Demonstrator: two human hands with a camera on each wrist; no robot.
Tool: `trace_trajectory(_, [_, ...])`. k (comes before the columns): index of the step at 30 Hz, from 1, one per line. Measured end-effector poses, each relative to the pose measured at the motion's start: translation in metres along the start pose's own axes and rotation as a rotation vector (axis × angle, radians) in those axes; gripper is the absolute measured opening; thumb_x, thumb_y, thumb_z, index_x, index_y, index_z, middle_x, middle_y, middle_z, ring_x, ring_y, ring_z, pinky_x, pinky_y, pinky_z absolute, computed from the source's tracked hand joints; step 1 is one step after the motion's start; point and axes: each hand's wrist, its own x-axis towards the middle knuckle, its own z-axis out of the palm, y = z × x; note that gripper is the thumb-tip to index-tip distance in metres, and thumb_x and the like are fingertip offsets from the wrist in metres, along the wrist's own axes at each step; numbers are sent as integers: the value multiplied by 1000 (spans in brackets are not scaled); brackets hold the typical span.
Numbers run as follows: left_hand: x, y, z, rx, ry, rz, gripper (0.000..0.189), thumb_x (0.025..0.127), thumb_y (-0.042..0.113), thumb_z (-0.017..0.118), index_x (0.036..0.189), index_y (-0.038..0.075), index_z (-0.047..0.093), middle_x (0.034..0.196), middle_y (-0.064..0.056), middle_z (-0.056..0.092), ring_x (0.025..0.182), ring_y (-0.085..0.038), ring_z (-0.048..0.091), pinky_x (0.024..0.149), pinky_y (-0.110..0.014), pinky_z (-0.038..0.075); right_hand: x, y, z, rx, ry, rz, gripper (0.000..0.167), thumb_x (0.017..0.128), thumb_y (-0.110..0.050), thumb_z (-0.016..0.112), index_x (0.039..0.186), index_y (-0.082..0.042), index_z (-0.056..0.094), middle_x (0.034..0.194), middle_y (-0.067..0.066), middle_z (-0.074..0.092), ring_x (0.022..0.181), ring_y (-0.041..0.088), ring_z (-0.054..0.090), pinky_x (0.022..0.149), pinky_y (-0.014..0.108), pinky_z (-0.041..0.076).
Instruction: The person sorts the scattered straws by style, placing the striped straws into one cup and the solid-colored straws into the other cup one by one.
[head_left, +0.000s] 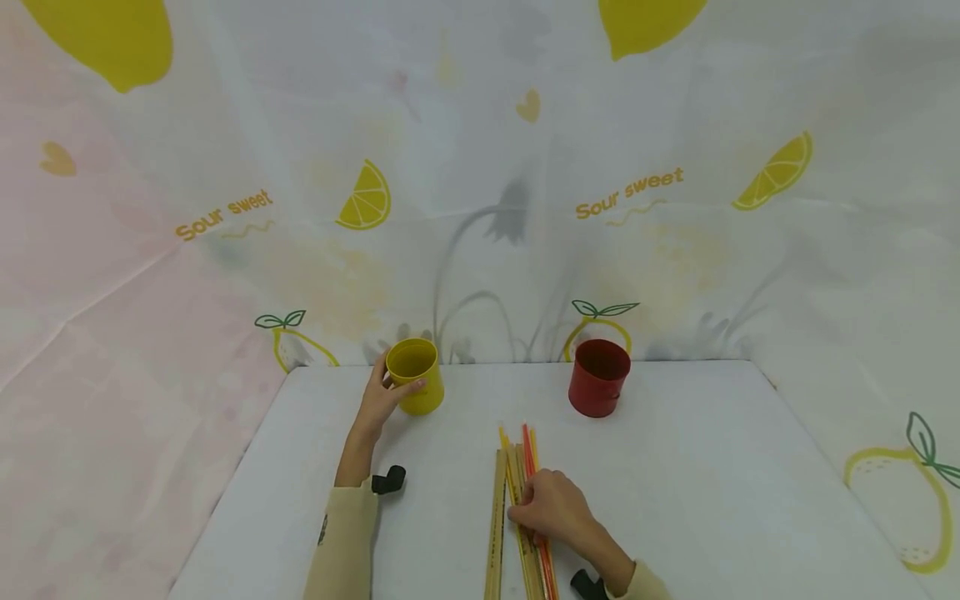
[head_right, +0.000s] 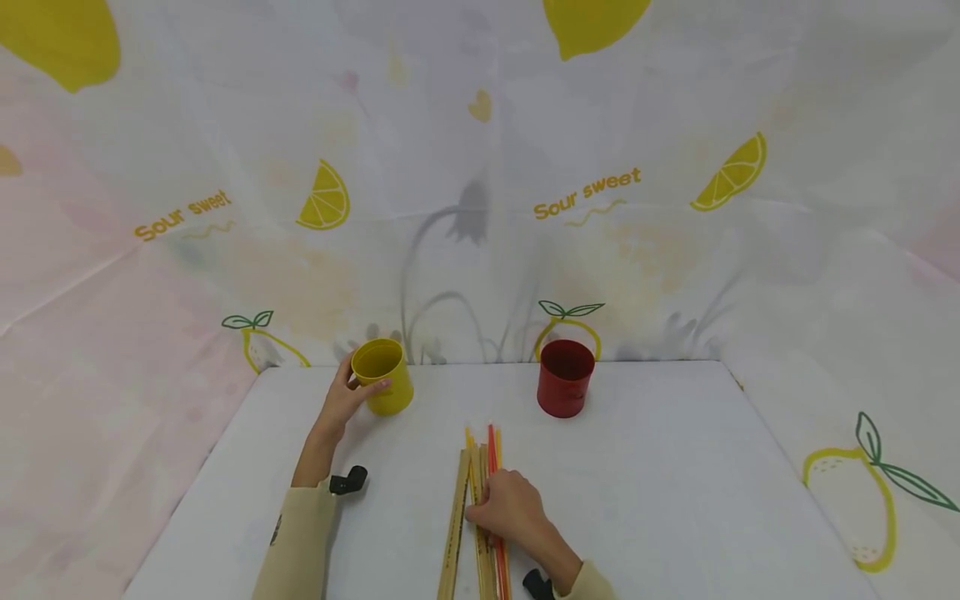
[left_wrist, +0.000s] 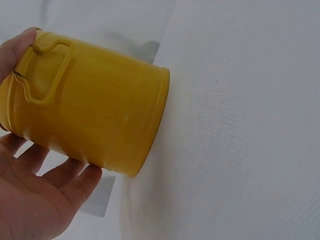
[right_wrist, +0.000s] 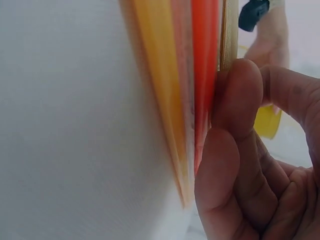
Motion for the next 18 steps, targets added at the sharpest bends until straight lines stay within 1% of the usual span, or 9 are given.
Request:
trace_trajectory(4, [-2, 5, -1, -12, -16, -17, 89, 85, 24, 80, 155, 23, 25, 159, -8, 25, 144, -39, 23, 113, -61, 17, 2, -2, -5, 12, 33, -8, 21, 78, -22, 75, 64, -15, 62, 52, -5, 57, 43, 9, 53, 41, 21, 34])
trace_trajectory(10, [-14, 27, 0, -3, -42, -19, 89, 87, 18, 77, 156, 16, 23, 158, -14, 23, 143, -42, 25, 112, -62, 19, 7, -7, -17, -7, 158, -111, 18, 79, -22, 76, 67, -15, 64, 56, -9, 55, 51, 7, 50, 44, 22, 37])
trace_trajectory(11, [-16, 30, 0, 0, -44, -17, 89, 87, 18, 77, 156, 15, 22, 158, -14, 24, 142, -42, 26, 112, -62, 20, 8, -8, -20, 6, 172, -131, 18, 79, -21, 76, 68, -14, 64, 56, -9, 55, 51, 7, 50, 44, 22, 38])
trace_trajectory(14, [-17, 31, 1, -1, -47, -16, 88, 87, 19, 77, 157, 15, 22, 159, -14, 23, 142, -43, 25, 112, -62, 20, 11, -12, -28, 67, 201, -177, 17, 81, -19, 75, 70, -13, 63, 54, -9, 57, 48, 8, 53, 44, 22, 40])
trace_trajectory(16, [-18, 32, 1, -2, -46, -14, 89, 87, 19, 77, 157, 14, 21, 159, -15, 23, 143, -43, 24, 112, -63, 19, 13, -16, -32, 134, 214, -211, 15, 82, -16, 73, 72, -11, 63, 54, -6, 59, 47, 12, 57, 44, 22, 42])
trace_trajectory(18, [-19, 33, 0, -8, -43, -15, 89, 87, 19, 77, 156, 15, 22, 158, -14, 24, 143, -43, 24, 112, -63, 19, 16, -19, -35, 209, 224, -242, 13, 83, -14, 72, 75, -10, 63, 55, -2, 62, 49, 18, 61, 46, 23, 45])
